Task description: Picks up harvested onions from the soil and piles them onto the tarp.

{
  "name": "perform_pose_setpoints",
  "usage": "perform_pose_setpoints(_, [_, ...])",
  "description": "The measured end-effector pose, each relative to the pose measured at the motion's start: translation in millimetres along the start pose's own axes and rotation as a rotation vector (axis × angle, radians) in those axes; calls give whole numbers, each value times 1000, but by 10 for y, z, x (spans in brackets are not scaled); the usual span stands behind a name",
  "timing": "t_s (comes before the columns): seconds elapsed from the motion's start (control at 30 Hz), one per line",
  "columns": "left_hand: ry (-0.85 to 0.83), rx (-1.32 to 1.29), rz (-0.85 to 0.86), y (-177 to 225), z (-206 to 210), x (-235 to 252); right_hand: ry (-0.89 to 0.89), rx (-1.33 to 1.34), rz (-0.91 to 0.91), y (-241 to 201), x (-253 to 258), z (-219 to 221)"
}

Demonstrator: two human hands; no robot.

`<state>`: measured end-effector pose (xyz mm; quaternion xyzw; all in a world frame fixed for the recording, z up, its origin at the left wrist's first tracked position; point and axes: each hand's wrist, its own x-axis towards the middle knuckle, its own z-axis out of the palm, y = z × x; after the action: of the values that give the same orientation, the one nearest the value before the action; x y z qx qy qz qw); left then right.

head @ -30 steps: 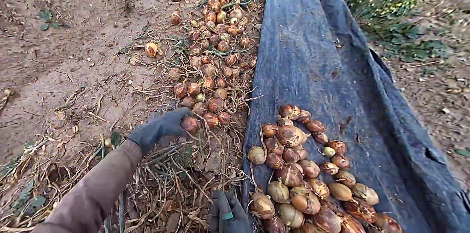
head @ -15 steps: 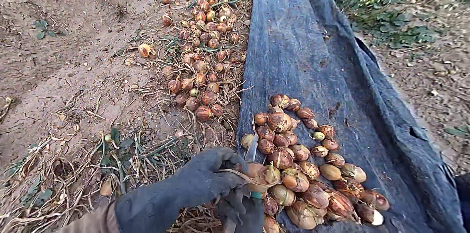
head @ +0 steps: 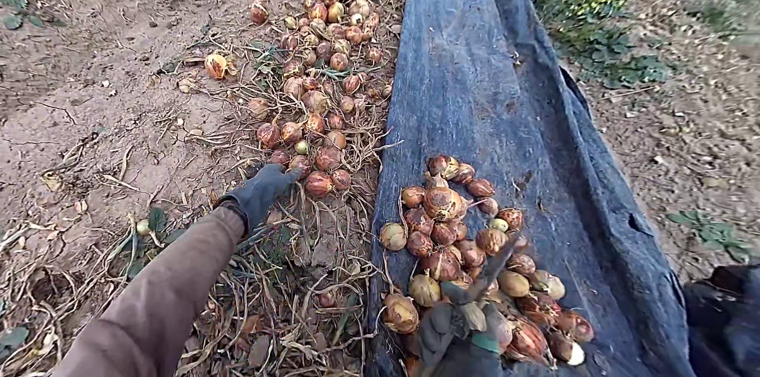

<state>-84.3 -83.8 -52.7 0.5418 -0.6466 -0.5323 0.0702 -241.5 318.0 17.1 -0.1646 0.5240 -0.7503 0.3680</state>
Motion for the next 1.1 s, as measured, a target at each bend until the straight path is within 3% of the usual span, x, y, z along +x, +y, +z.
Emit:
perform_pose_setpoints(0.1, [-43, -132, 102, -59, 159, -74, -43, -171, 320, 244, -164, 393])
perform_pose_setpoints(0.23, [-165, 207, 445, -35, 226, -1108, -138, -254, 575, 626, -108, 726])
perform_pose_setpoints(0.3, [-358, 480, 583, 1, 284, -1688, -163, -269, 543, 679, -64, 894])
perform_pose_setpoints(0.4, [-668, 676, 575, 90, 320, -2090, 21, -366, 296, 744, -110, 1036])
perform_pose_setpoints(0.43, [-662, 712, 540, 176, 302, -2088, 37, -415, 184, 751, -129, 999])
perform_pose_setpoints(0.5, [-479, 807, 488, 372, 280, -1916, 52, -435, 20, 720, -121, 841])
perform_pose_setpoints(0.6, [-97, 686, 613, 401, 284, -1153, 144, -261, 31, 343, 17, 662])
perform_pose_setpoints(0.7, [13, 670, 585, 288, 415, -265, 191, -307, -30, 0, 108, 655])
perform_pose_setpoints(0.77, [41, 595, 544, 135, 528, -10, 156, -371, 39, 2, 79, 709])
perform_pose_setpoints(0.83, [21, 448, 520, 63, 606, -208, 163, -370, 204, 170, 42, 714])
perform_pose_setpoints(0.93, [-170, 161, 452, -74, 692, -1128, 53, -395, 372, 511, 21, 644])
perform_pose_setpoints(1.03, [-354, 28, 355, -221, 692, -1904, -165, -447, 337, 771, -14, 602])
perform_pose_setpoints(1.1, [-329, -44, 319, -148, 589, -2084, -245, -416, 259, 769, -38, 686])
